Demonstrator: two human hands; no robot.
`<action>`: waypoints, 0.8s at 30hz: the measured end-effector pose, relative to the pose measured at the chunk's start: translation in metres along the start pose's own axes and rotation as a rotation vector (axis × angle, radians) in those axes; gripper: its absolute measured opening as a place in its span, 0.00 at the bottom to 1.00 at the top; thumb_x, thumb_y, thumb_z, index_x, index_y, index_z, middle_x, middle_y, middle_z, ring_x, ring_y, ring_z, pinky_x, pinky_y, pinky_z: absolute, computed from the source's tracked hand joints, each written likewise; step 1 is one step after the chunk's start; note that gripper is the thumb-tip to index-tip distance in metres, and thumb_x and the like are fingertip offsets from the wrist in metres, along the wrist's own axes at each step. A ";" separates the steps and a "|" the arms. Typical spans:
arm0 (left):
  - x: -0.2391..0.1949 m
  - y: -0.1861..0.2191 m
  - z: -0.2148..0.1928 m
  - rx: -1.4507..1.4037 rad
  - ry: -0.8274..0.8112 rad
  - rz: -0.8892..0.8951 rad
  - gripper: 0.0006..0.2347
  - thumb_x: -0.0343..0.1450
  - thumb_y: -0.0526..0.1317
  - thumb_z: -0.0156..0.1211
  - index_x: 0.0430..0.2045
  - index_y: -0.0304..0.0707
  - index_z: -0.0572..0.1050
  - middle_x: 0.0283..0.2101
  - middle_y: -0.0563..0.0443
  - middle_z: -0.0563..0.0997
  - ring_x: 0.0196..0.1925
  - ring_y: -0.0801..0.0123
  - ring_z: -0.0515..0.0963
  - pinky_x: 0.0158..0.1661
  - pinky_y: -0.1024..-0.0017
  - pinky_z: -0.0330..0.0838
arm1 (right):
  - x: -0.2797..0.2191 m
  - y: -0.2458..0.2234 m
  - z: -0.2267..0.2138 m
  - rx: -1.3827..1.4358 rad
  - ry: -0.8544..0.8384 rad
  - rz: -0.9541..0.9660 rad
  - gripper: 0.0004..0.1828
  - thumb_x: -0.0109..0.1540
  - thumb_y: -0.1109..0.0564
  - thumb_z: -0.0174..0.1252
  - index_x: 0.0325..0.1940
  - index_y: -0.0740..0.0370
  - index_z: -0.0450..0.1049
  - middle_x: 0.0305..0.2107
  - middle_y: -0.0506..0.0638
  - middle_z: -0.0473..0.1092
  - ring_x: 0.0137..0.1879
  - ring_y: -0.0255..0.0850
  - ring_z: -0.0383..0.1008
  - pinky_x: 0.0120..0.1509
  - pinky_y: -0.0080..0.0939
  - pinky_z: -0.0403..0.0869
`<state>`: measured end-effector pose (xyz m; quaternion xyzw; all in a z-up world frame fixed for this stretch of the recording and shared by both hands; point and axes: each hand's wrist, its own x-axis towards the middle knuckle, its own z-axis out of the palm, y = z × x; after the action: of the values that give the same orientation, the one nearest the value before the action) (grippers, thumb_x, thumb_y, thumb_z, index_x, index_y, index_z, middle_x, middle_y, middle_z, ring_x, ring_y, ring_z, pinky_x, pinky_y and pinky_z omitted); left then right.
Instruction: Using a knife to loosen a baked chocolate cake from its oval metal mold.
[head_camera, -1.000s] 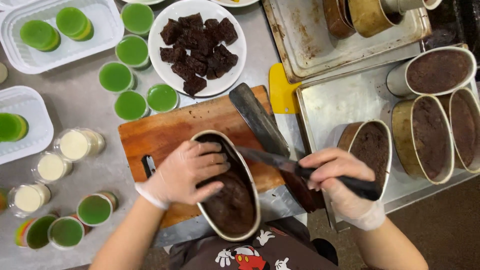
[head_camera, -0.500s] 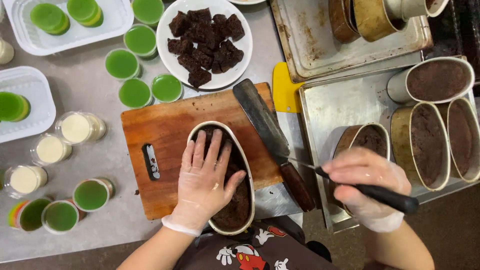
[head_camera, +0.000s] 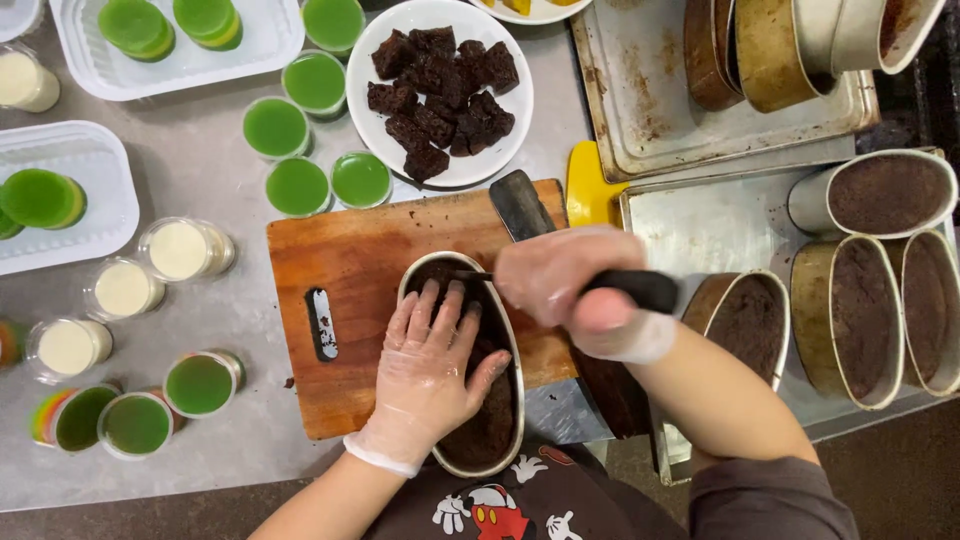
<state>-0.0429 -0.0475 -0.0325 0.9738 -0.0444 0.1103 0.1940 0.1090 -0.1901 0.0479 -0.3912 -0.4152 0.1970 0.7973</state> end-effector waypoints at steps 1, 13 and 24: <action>0.001 0.000 0.000 0.001 0.001 -0.003 0.25 0.71 0.58 0.55 0.50 0.35 0.79 0.64 0.38 0.70 0.69 0.44 0.63 0.69 0.51 0.49 | 0.007 0.000 0.002 0.002 -0.003 0.001 0.25 0.68 0.36 0.56 0.33 0.61 0.73 0.21 0.44 0.67 0.27 0.37 0.64 0.34 0.39 0.68; -0.013 -0.008 0.018 -0.143 -0.057 -0.049 0.17 0.63 0.49 0.67 0.41 0.44 0.77 0.56 0.44 0.74 0.66 0.42 0.68 0.71 0.48 0.56 | 0.029 0.031 0.016 -0.478 -0.509 0.128 0.25 0.73 0.40 0.60 0.31 0.59 0.70 0.25 0.49 0.66 0.30 0.45 0.72 0.38 0.44 0.72; -0.008 -0.004 0.012 -0.142 0.220 0.025 0.21 0.72 0.51 0.63 0.53 0.33 0.78 0.68 0.30 0.64 0.72 0.38 0.57 0.70 0.48 0.52 | 0.032 0.056 0.017 -0.726 -0.415 0.204 0.14 0.70 0.51 0.58 0.32 0.60 0.74 0.25 0.50 0.70 0.31 0.43 0.74 0.36 0.41 0.72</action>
<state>-0.0472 -0.0481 -0.0468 0.9389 -0.0429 0.2157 0.2649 0.1140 -0.1273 0.0263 -0.6375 -0.5685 0.1904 0.4839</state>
